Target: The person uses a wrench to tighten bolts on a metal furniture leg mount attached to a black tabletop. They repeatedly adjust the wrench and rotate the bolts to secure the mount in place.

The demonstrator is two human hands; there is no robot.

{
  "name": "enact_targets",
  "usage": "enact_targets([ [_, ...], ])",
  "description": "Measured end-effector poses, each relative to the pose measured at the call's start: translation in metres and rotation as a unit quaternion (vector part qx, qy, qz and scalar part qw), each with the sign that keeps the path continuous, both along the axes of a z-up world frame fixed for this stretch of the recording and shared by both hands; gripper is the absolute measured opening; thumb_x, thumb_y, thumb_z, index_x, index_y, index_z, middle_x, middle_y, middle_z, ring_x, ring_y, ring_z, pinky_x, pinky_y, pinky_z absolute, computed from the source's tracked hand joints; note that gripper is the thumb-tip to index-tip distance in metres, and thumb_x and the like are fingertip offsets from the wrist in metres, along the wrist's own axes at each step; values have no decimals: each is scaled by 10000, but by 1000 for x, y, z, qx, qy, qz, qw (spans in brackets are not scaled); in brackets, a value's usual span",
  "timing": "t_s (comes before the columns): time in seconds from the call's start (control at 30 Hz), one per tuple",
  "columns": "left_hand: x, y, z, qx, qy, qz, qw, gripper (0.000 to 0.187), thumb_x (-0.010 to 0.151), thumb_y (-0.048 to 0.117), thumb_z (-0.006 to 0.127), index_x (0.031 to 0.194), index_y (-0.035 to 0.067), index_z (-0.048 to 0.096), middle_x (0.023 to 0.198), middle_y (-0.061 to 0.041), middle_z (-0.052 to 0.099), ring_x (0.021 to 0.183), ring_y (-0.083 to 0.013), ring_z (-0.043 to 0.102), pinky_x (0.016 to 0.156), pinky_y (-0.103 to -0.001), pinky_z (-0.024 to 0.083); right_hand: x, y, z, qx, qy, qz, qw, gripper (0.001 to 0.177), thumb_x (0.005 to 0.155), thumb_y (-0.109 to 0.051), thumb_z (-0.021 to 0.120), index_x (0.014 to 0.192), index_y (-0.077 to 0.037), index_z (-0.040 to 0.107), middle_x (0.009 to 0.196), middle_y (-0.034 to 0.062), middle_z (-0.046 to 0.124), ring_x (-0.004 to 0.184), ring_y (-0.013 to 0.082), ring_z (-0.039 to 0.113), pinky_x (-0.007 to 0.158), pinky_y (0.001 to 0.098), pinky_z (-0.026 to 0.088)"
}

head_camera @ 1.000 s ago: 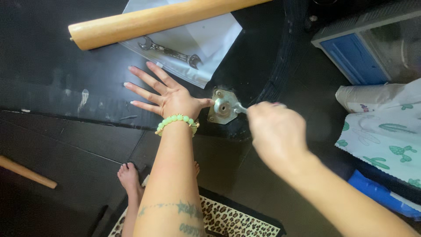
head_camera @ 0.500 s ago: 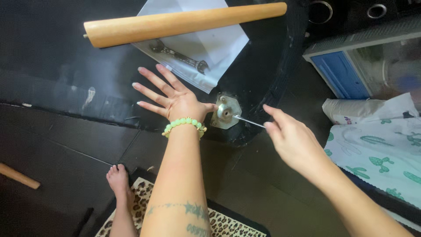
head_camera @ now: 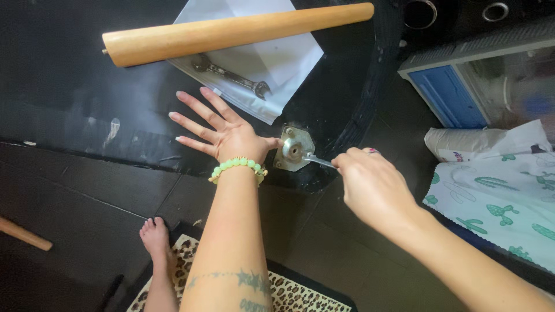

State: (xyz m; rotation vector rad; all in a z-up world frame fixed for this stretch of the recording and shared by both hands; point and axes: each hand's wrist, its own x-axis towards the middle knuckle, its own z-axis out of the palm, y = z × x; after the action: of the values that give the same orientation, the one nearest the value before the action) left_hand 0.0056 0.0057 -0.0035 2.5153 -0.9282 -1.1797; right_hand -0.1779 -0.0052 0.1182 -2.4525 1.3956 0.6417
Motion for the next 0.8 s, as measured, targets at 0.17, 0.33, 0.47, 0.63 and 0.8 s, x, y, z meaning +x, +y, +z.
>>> enact_targets([
  [0.17,0,0,0,5,6,3,1000,1729,479,646,953,1558,-6,-230,1578,-337,-332,1423,-588,-323,1163,-762,-122,16,-7,10,-6,35,85,996,206,675,0,642,875,-17,685,895,150,673,913,357,664,802,449,551],
  [0.33,-1,0,-2,-8,1,5,1000,1731,478,645,956,1551,-12,-234,1571,-341,-335,1416,-597,-325,1155,-762,-125,36,-2,16,-26,89,164,982,110,730,-60,657,837,-36,672,894,143,666,920,329,668,774,436,565],
  [0.47,-2,1,-2,-4,3,4,1000,1726,486,649,953,1555,-15,-230,1576,-340,-330,1423,-599,-318,1163,-764,-120,35,5,29,-34,61,162,984,121,707,-87,670,820,-44,680,848,133,661,884,327,674,734,443,567],
  [0.63,0,0,2,-1,3,1,1000,1723,486,642,955,1555,-9,-230,1569,-342,-336,1418,-596,-319,1161,-760,-115,7,10,37,-26,22,-47,998,270,889,-119,624,1137,-102,727,900,128,660,723,354,684,656,461,555],
  [0.8,1,0,4,10,4,4,1000,1726,479,644,954,1564,-3,-223,1582,-330,-328,1431,-587,-313,1178,-751,-109,-8,35,14,-25,-51,-97,994,304,876,-81,609,1159,-83,721,873,140,650,718,367,678,658,462,546],
])
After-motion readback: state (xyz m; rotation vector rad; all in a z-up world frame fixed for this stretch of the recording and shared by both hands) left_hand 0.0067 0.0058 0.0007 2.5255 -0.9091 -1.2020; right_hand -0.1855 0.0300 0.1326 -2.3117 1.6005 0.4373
